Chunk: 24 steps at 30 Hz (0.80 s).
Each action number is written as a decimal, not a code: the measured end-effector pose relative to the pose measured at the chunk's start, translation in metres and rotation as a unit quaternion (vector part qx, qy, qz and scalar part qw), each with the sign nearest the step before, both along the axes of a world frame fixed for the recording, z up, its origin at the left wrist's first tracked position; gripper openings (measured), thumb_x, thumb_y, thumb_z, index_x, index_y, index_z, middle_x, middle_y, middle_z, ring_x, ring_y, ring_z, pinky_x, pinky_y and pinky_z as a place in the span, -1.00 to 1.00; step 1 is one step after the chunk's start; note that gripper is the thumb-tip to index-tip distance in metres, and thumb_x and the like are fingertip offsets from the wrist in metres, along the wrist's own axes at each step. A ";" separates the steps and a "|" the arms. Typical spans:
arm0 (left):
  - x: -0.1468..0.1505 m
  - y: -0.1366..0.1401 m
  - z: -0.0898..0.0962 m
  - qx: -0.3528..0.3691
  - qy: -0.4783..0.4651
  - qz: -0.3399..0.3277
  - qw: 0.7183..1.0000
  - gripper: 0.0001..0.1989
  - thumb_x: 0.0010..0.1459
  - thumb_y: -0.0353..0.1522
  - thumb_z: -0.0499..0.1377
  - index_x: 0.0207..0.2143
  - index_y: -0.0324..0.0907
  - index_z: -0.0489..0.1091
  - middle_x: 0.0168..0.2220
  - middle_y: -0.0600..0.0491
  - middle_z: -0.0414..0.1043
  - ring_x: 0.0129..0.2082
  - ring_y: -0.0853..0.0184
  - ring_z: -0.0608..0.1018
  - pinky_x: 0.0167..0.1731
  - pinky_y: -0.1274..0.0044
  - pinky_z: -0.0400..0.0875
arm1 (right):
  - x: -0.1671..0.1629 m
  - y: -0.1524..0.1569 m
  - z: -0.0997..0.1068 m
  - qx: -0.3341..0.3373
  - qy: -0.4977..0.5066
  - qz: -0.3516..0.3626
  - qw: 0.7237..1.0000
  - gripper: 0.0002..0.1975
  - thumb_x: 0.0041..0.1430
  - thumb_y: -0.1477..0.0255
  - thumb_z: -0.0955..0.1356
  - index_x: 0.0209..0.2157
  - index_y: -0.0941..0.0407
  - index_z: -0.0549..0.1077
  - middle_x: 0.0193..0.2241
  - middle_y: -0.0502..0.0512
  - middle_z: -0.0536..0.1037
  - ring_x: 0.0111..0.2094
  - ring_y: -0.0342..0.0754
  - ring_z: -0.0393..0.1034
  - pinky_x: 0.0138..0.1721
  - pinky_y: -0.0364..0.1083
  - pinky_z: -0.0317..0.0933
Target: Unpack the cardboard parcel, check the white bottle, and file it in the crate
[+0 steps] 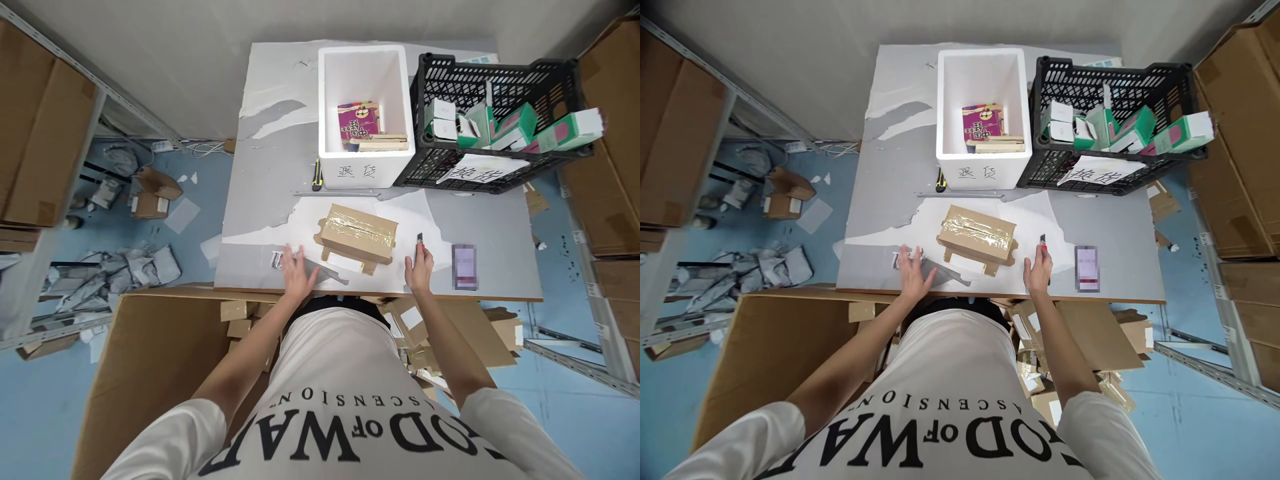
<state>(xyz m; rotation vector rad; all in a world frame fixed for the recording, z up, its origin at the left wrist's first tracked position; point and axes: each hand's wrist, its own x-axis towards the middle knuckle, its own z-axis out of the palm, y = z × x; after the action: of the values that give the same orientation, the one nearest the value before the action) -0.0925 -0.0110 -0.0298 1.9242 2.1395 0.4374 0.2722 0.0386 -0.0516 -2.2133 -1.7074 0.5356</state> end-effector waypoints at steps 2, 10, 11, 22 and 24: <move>-0.022 -0.010 -0.015 -0.032 -0.031 0.128 0.991 -0.02 0.09 -0.01 0.14 0.34 -0.35 -0.24 0.35 -0.44 -0.43 0.36 -0.13 -0.24 0.20 0.00 -0.05 | -0.008 0.004 0.005 -0.005 0.078 0.016 0.997 -0.29 0.27 0.08 0.00 0.33 0.17 -0.09 0.21 0.41 0.11 0.21 0.14 0.07 0.10 0.17 0.12; -0.046 0.031 -0.050 -0.132 -0.073 0.137 0.979 -0.42 0.00 -0.27 0.24 0.09 -0.23 0.28 0.26 -0.30 0.07 0.27 -0.12 0.13 0.17 0.03 0.05 | -0.058 0.026 0.035 -0.154 0.429 -0.028 0.890 -0.25 0.19 -0.05 0.15 0.32 -0.15 -0.20 0.34 0.14 -0.01 0.23 0.06 0.12 -0.02 0.11 0.28; -0.046 0.036 -0.049 -0.135 -0.078 0.150 0.976 -0.51 0.00 -0.35 0.21 0.03 -0.22 0.32 0.21 -0.27 0.18 0.24 -0.09 0.20 0.16 0.06 0.08 | -0.063 0.028 0.037 -0.155 0.448 -0.043 0.880 -0.25 0.15 -0.03 0.21 0.30 -0.18 -0.13 0.31 0.11 0.06 0.20 0.07 0.16 -0.01 0.14 0.27; 0.000 0.130 -0.031 -0.223 -0.595 0.201 0.746 -0.43 -0.14 -0.33 0.17 0.02 -0.18 0.36 -0.35 0.05 0.50 -0.43 0.36 0.52 -0.43 0.56 0.39 | -0.075 0.018 0.032 -0.148 0.554 -0.132 0.809 -0.31 0.07 0.05 0.33 0.23 -0.28 0.08 0.23 -0.09 0.23 0.15 0.10 0.21 0.05 0.27 0.23; 0.015 0.133 -0.031 -0.265 -0.626 0.187 0.709 -0.52 -0.10 -0.26 0.14 -0.07 -0.21 0.42 -0.40 0.06 0.51 -0.43 0.35 0.53 -0.47 0.59 0.36 | -0.078 0.017 0.028 -0.136 0.567 -0.136 0.801 -0.32 0.10 0.05 0.31 0.24 -0.28 0.05 0.23 -0.09 0.24 0.15 0.07 0.22 0.04 0.23 0.26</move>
<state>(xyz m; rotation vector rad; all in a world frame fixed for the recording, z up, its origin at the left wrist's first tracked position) -0.0778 0.1221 -0.0611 0.4607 1.3623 0.7727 0.1940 0.0559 -0.0233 -1.5654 -0.6691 1.6538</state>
